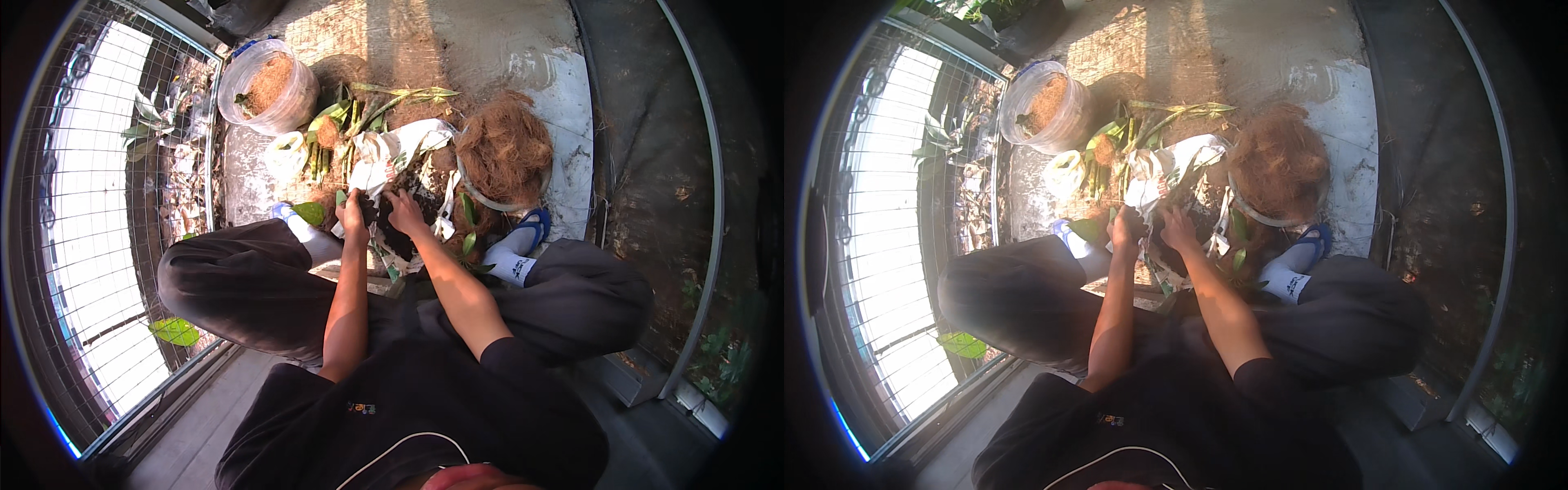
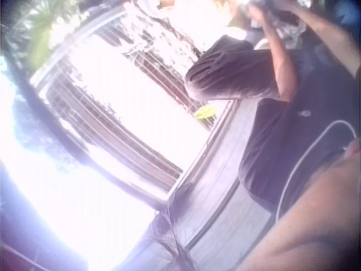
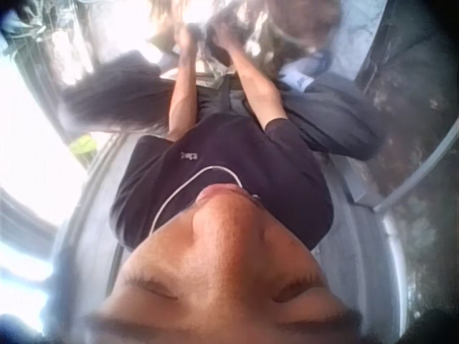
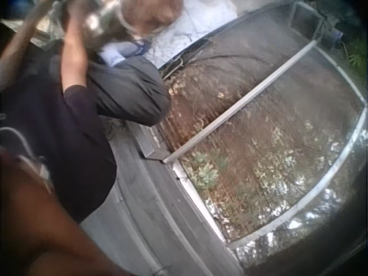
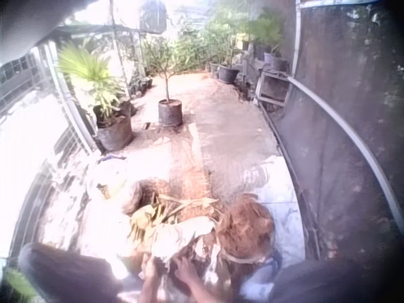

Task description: The person sits on the floor and packs soil and coconut coir around small plants, forming them into compact balls by hand. They handle the plants and soil materials directly, shaping and compressing the mixture into round forms.

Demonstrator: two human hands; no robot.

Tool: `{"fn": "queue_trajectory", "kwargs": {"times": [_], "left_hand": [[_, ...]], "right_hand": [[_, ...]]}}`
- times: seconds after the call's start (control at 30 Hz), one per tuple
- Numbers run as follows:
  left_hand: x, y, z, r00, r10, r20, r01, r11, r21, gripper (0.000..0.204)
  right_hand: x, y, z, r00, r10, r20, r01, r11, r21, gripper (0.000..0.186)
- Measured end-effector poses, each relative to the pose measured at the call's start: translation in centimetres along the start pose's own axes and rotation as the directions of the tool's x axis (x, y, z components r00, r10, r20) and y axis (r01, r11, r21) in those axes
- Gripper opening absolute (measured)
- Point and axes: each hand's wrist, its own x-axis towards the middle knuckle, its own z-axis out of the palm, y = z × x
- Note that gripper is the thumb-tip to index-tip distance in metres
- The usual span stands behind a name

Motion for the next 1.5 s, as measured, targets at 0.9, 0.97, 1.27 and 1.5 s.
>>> {"fn": "queue_trajectory", "kwargs": {"times": [0.9,0.97,1.27,1.5], "left_hand": [[-2.0,0.0,2.1,0.982,0.047,-0.182,-0.023,0.990,0.136,0.033],[-2.3,-0.1,2.4,0.973,0.109,-0.201,-0.072,0.980,0.185,0.034],[-3.1,0.3,2.6,0.970,0.114,-0.214,-0.073,0.979,0.189,0.046],[-1.7,-0.7,1.3,0.989,0.138,-0.058,-0.131,0.985,0.111,0.028]], "right_hand": [[-9.9,7.8,-4.2,0.987,0.005,0.159,0.014,0.993,-0.116,0.077],[-9.6,8.6,-3.1,0.997,-0.077,-0.011,0.075,0.990,-0.116,0.050],[-5.7,7.2,-4.6,0.983,0.034,0.181,0.018,0.960,-0.281,0.025],[0.0,4.0,-7.5,0.767,0.438,0.469,-0.162,0.839,-0.519,0.041]]}}
